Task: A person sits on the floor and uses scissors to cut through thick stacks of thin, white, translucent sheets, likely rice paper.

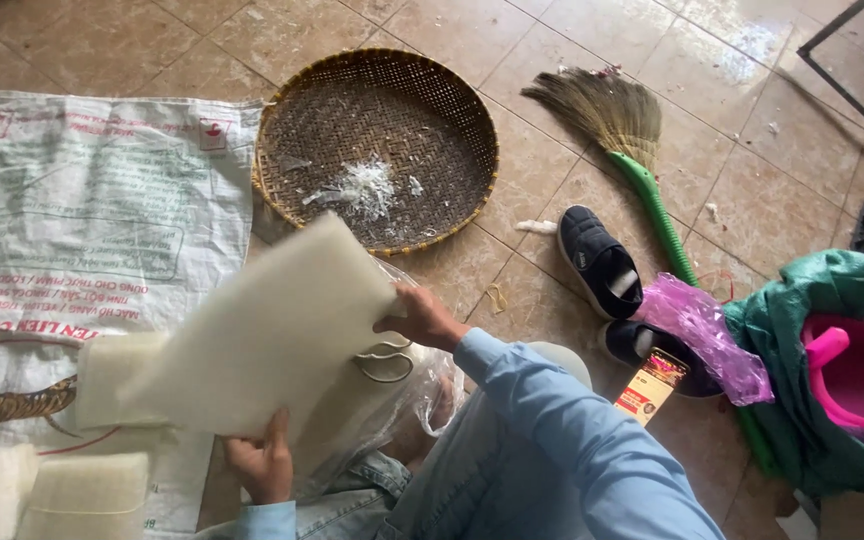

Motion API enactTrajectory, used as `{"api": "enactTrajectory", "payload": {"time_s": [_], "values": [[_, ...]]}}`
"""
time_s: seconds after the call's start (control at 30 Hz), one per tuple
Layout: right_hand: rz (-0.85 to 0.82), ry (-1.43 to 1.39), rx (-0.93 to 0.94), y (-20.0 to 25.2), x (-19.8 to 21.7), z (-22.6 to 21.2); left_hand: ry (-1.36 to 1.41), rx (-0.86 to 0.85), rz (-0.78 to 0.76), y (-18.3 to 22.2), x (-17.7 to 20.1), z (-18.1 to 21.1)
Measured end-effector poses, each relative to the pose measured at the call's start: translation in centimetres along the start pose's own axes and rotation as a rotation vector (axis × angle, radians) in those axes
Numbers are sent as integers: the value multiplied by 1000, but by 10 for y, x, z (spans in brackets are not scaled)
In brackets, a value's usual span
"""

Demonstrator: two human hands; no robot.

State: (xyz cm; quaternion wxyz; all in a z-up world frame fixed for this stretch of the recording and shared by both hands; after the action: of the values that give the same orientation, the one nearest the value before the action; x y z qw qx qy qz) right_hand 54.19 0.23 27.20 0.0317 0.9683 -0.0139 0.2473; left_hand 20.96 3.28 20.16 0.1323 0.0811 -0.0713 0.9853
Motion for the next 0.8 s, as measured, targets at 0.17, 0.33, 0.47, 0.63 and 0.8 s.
{"api": "enactTrajectory", "payload": {"time_s": [0.17,0.33,0.47,0.63,0.8], "values": [[-41,1,-147,-2,-3,0,398,232,-95,-10,20,12],[-179,6,-301,-4,-22,21,584,588,10,1,18,-102],[-170,6,-304,-7,-23,28,672,656,21,5,16,-95],[-163,-18,-261,-7,-23,30,672,778,-101,4,15,-89],[-136,15,-230,-6,-25,38,422,563,-122,2,9,-61]]}}
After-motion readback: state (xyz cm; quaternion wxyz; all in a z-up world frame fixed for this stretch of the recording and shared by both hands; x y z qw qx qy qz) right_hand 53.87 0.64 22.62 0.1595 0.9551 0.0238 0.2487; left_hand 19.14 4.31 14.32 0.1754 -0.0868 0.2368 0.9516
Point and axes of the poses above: each hand's wrist, its own y-axis away from the middle knuckle, its own x-axis out of the back of the hand, z = x × y, the point moved 2 cm from there along -y, towards the middle knuckle, and after that the axes turned 13 degrees about -z, right-handed, at the moved point
